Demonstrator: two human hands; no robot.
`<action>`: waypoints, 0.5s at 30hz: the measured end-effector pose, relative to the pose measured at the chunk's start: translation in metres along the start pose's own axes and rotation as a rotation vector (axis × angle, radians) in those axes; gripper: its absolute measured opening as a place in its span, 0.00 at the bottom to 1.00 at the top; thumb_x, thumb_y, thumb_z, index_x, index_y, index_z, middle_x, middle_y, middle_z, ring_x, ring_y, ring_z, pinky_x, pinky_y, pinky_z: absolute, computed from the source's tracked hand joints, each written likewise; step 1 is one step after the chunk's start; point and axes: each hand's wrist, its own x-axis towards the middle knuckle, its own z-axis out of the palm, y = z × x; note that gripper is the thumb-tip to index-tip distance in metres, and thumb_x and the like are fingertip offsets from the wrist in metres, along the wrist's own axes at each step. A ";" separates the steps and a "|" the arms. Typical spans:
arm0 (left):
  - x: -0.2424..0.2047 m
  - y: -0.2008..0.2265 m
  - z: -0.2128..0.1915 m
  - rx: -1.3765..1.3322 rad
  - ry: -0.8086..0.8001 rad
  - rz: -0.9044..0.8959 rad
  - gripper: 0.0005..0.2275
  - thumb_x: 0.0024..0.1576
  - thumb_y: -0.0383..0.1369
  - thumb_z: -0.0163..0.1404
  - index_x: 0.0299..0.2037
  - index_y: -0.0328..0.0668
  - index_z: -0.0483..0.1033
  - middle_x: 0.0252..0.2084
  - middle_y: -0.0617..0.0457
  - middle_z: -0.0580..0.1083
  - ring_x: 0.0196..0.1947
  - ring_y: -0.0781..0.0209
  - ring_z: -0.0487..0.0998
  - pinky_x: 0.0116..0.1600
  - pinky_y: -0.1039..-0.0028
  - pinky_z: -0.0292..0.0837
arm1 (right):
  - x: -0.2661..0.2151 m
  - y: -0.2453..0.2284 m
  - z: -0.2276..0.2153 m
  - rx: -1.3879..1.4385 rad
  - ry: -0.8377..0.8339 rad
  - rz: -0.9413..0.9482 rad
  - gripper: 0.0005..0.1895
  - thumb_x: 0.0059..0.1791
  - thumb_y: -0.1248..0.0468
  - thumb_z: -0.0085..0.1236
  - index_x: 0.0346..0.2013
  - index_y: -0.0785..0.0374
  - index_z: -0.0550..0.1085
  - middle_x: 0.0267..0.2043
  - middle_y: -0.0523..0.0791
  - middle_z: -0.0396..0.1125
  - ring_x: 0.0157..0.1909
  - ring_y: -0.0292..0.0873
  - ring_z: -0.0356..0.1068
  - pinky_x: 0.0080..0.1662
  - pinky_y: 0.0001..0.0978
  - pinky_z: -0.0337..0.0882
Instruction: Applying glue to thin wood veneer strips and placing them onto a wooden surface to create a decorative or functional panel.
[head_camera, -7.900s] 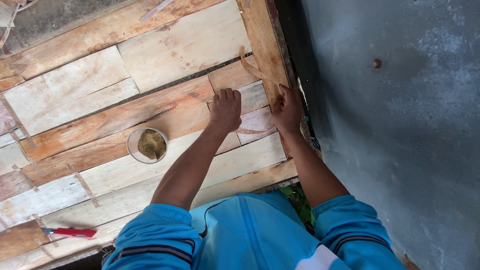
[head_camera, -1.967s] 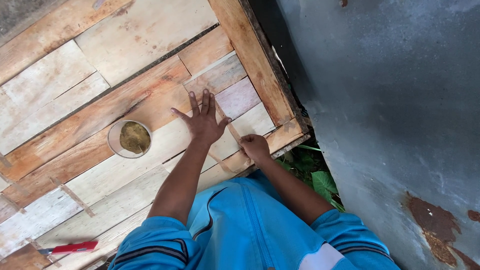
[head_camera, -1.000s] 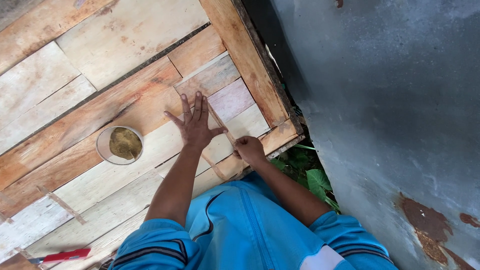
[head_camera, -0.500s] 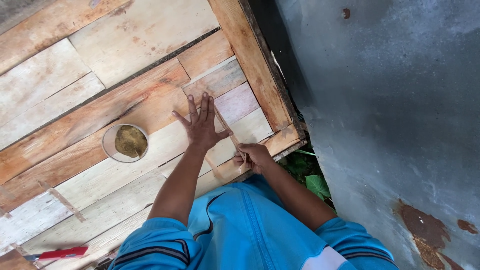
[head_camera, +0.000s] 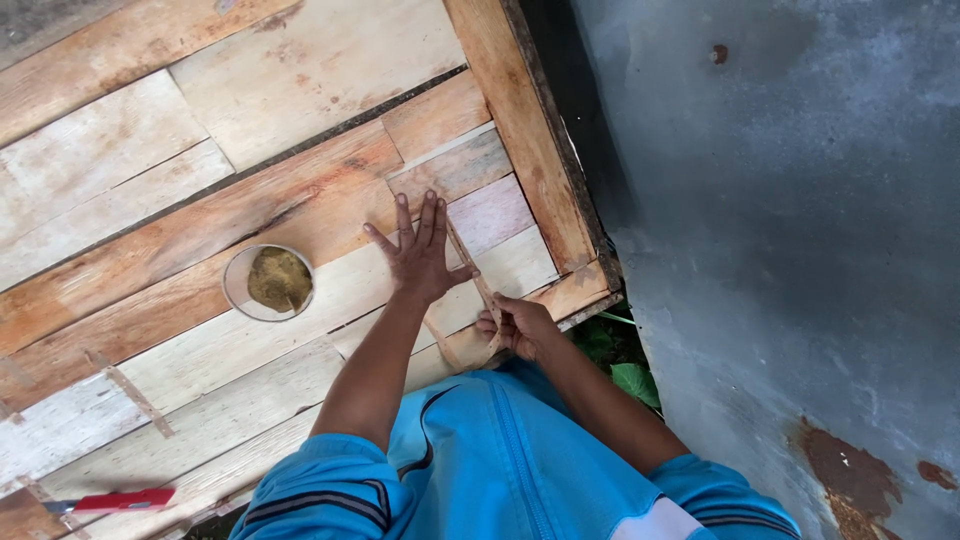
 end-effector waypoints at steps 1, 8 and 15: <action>0.000 -0.001 0.000 -0.004 0.002 -0.008 0.53 0.53 0.63 0.51 0.79 0.51 0.26 0.81 0.60 0.25 0.78 0.41 0.15 0.65 0.19 0.08 | -0.006 -0.001 0.002 -0.008 -0.003 0.003 0.16 0.51 0.55 0.66 0.34 0.68 0.76 0.39 0.54 0.76 0.40 0.55 0.80 0.41 0.45 0.85; 0.002 -0.004 0.000 -0.007 0.004 0.010 0.54 0.52 0.65 0.50 0.79 0.53 0.26 0.81 0.60 0.24 0.77 0.42 0.14 0.66 0.19 0.08 | -0.014 0.026 -0.053 -0.531 0.301 -0.097 0.27 0.47 0.38 0.64 0.46 0.56 0.79 0.46 0.50 0.76 0.51 0.56 0.77 0.46 0.50 0.80; 0.001 -0.010 0.005 0.012 0.019 0.037 0.54 0.52 0.63 0.51 0.79 0.51 0.25 0.81 0.59 0.24 0.77 0.40 0.16 0.66 0.17 0.12 | -0.022 -0.048 0.034 -1.147 0.342 -1.026 0.19 0.48 0.53 0.71 0.36 0.59 0.70 0.35 0.47 0.66 0.45 0.52 0.74 0.47 0.45 0.74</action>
